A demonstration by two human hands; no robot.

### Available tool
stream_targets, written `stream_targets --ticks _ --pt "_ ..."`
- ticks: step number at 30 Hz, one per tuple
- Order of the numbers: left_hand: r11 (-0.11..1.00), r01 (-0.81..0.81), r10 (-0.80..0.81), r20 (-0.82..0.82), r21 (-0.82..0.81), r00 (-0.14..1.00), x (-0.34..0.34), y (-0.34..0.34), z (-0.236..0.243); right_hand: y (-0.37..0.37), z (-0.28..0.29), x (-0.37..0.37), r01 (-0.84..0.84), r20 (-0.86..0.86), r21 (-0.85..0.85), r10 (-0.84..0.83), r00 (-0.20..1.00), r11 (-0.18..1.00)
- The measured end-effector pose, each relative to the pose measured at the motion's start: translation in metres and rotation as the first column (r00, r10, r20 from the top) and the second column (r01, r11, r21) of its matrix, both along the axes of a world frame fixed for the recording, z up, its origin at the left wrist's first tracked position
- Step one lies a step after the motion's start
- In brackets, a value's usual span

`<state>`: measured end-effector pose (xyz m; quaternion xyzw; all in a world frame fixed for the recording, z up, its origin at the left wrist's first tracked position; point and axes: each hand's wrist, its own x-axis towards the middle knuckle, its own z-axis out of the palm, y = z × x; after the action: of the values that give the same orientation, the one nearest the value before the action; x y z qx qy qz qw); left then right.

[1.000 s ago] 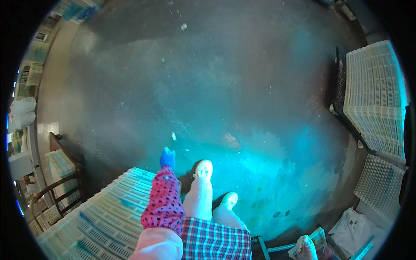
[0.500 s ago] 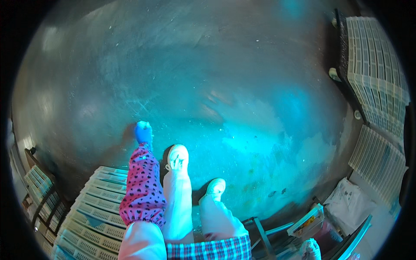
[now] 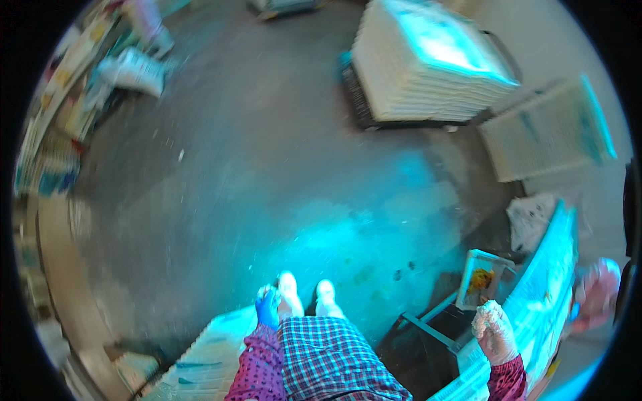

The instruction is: The person shapes small pieces of dough into elongated rolls on a floured table and places them into a white tray. Another worker across the table performs the same task simultaneously.

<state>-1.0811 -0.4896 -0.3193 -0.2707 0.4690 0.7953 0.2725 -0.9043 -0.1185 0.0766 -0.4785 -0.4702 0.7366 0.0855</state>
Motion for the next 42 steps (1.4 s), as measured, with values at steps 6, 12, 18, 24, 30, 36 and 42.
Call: stream_targets --ticks 6,12,18,24,30,36,42 --pt "0.938 0.324 -0.345 -0.250 -0.124 0.905 0.035 0.085 0.130 -0.039 0.145 0.235 0.635 -0.337 0.047 -0.586 0.737 0.771" --pt "0.816 0.496 -0.543 -0.685 -0.296 0.486 0.053 0.148 0.195 -0.116 0.148 0.447 0.885 -0.565 -0.151 -0.773 0.288 0.440" --pt "0.649 0.708 -0.619 -0.734 -0.278 0.280 0.218 0.250 0.361 -0.192 0.115 0.627 0.953 -0.626 -0.292 -0.770 -0.123 0.085" --pt "0.595 0.756 -0.656 -0.709 -0.273 0.261 0.482 0.310 0.463 -0.239 0.028 0.808 0.945 -0.681 -0.312 -0.717 -0.149 0.101" --pt "0.143 0.975 -0.544 -0.837 -0.168 -0.064 0.727 0.401 0.447 -0.278 0.010 0.887 0.887 -0.406 -0.444 -0.854 -0.324 -0.125" --pt "0.130 0.578 -0.038 -0.587 -0.805 -0.809 0.888 0.490 0.353 -0.269 0.012 0.960 0.911 -0.306 -0.362 -0.897 -0.318 -0.200" --pt "0.190 0.388 -0.116 -0.413 -0.902 -0.903 0.911 0.518 0.303 -0.141 0.015 1.020 0.988 -0.424 -0.116 -0.904 0.048 0.107"
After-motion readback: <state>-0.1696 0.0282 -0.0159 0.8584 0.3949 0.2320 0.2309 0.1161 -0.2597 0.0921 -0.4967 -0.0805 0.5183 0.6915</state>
